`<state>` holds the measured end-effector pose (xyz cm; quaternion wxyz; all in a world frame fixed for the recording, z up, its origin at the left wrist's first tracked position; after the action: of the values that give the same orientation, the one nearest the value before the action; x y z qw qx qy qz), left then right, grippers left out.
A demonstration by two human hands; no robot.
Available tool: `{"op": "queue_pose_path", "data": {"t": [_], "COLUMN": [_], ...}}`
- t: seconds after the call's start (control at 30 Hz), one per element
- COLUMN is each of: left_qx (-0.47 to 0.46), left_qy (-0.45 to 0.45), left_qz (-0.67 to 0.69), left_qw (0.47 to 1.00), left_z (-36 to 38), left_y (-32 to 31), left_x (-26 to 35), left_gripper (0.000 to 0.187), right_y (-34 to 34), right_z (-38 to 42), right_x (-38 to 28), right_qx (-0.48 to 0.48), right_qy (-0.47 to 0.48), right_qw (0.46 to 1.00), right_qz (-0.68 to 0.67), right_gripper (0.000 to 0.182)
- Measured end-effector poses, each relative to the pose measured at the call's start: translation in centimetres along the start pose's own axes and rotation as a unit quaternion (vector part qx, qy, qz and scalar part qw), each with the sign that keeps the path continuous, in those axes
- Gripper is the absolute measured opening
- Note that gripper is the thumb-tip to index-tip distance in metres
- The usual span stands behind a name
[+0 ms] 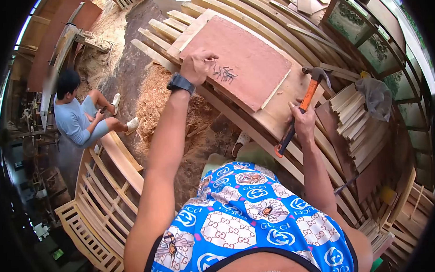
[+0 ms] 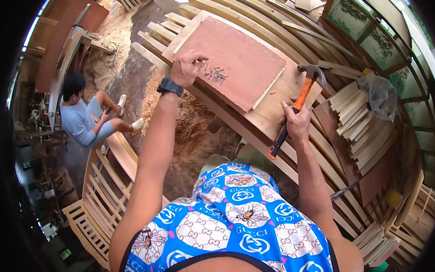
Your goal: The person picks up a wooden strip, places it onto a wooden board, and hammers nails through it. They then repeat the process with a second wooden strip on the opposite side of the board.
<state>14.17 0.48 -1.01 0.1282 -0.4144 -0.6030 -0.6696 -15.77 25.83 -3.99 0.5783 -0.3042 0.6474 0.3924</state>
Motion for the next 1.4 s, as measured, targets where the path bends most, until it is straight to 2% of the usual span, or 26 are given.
{"op": "queue_pose_path", "data": {"t": [0.03,0.1,0.2,0.23,0.27,0.33,0.47,0.53,0.6,0.63,0.67,0.73,0.77,0.8,0.87,0.93,1.0,1.07,1.13,1.17,1.23,1.27,1.33,1.37,1.4], "left_qx": [-0.004,-0.122,-0.161,-0.169,-0.168,-0.163,-0.143,-0.118,-0.089,-0.050,-0.052,0.062,0.078,0.091,0.147,0.141,0.118,0.123,0.119,0.113,0.154,0.149,0.145,0.144,0.160], "left_qy": [0.001,0.039,0.039,-0.008,-0.009,-0.096,-0.125,-0.145,-0.014,0.021,0.015,0.118,0.123,0.169,0.149,0.193,0.150,0.138,0.091,0.097,0.059,0.062,0.080,0.085,0.084], "left_qz": [-0.001,0.010,-0.041,-0.049,-0.050,-0.078,-0.148,-0.124,0.017,0.082,0.090,0.164,0.143,0.147,0.219,0.256,0.205,0.199,0.131,0.141,0.034,0.042,0.005,0.010,-0.002], "left_qw": [1.000,0.992,0.985,0.984,0.985,0.979,0.971,0.974,0.996,0.995,0.994,0.978,0.979,0.970,0.953,0.937,0.960,0.962,0.980,0.979,0.986,0.986,0.986,0.986,0.984], "left_z": [-0.8,-2.1,-3.3,-4.0,-4.4,-4.5,-3.7,-3.2,-3.1,-3.4,-3.8,-4.6,-5.1,-5.0,-5.9,-6.2,-6.2,-6.0,-5.8,-5.8,-5.7,-5.5,-5.3,-5.3,-5.2], "left_y": [0.3,0.4,0.8,0.5,0.4,0.6,-0.1,0.3,1.4,1.3,1.2,1.9,2.4,3.3,3.8,3.8,4.4,4.8,4.7,4.8,4.9,4.7,4.1,4.0,3.8], "left_x": [-0.6,-1.3,-1.2,-2.1,-2.7,-2.2,-1.9,-1.4,-1.3,-2.2,-3.0,-5.1,-6.2,-5.6,-5.7,-6.4,-6.6,-6.9,-7.3,-7.4,-7.0,-7.1,-7.2,-7.3,-7.4], "left_gripper": [0.013,0.012,0.014,0.012,0.012,0.011,0.010,0.011,0.008,0.009,0.009,0.015,0.020,0.017,0.016,0.015,0.016,0.015,0.015,0.015,0.023,0.023,0.031,0.031,0.032], "right_y": [0.0,0.2,0.1,0.1,0.1,0.0,-0.3,-0.3,-0.2,0.0,-0.1,-0.7,-0.7,-0.6,-1.4,-2.2,-2.8,-4.4,-8.6,-9.9,-12.5,-14.2,-17.9,-19.3,-20.8], "right_z": [0.1,0.1,0.1,0.1,0.1,0.1,0.1,-0.1,0.2,0.2,0.2,0.1,0.1,0.3,-0.8,-1.9,-3.8,-6.9,-11.7,-13.8,-18.1,-19.9,-23.3,-25.2,-27.0], "right_x": [-0.1,-0.5,-0.3,-0.5,-0.6,-0.4,-1.3,-1.1,-0.6,-0.3,-0.3,-1.0,-1.4,-2.0,-3.6,-4.9,-6.6,-8.7,-13.1,-13.5,-14.8,-15.9,-17.9,-18.7,-19.4], "right_qx": [-0.002,-0.006,-0.009,-0.004,0.000,0.000,0.004,0.020,0.032,0.038,0.045,0.074,0.103,0.131,0.140,0.126,0.103,0.021,0.004,-0.012,-0.073,-0.116,-0.189,-0.193,-0.286], "right_qy": [-0.007,-0.018,-0.030,-0.040,-0.051,-0.044,-0.062,-0.073,-0.074,-0.088,-0.101,-0.102,-0.135,-0.166,-0.154,-0.092,-0.067,-0.023,-0.007,0.003,0.042,0.069,0.192,0.190,0.243], "right_qw": [1.000,1.000,0.999,0.998,0.998,0.998,0.998,0.996,0.996,0.994,0.992,0.991,0.983,0.975,0.978,0.988,0.992,0.999,0.997,0.990,0.956,0.927,0.879,0.876,0.811], "right_qz": [-0.006,-0.014,-0.038,-0.039,-0.038,-0.041,-0.031,-0.043,-0.042,-0.054,-0.065,-0.055,-0.065,-0.073,-0.031,-0.003,0.030,-0.020,0.080,0.144,0.281,0.351,0.394,0.399,0.448], "right_gripper": [0.042,0.042,0.042,0.043,0.043,0.042,0.040,0.039,0.038,0.038,0.038,0.032,0.029,0.026,0.023,0.020,0.017,0.023,0.024,0.027,0.035,0.042,0.057,0.057,0.060]}}
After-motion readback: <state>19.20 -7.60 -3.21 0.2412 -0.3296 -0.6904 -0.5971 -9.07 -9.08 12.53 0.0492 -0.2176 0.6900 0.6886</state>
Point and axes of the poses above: each hand's wrist, its own z-axis away from the middle knuckle, its own y-axis out of the back of the hand, x = y × z, the point moved 2 cm from there along -z, towards the middle knuckle, and after that the axes turned 13 degrees about y, right-handed, at the moved point
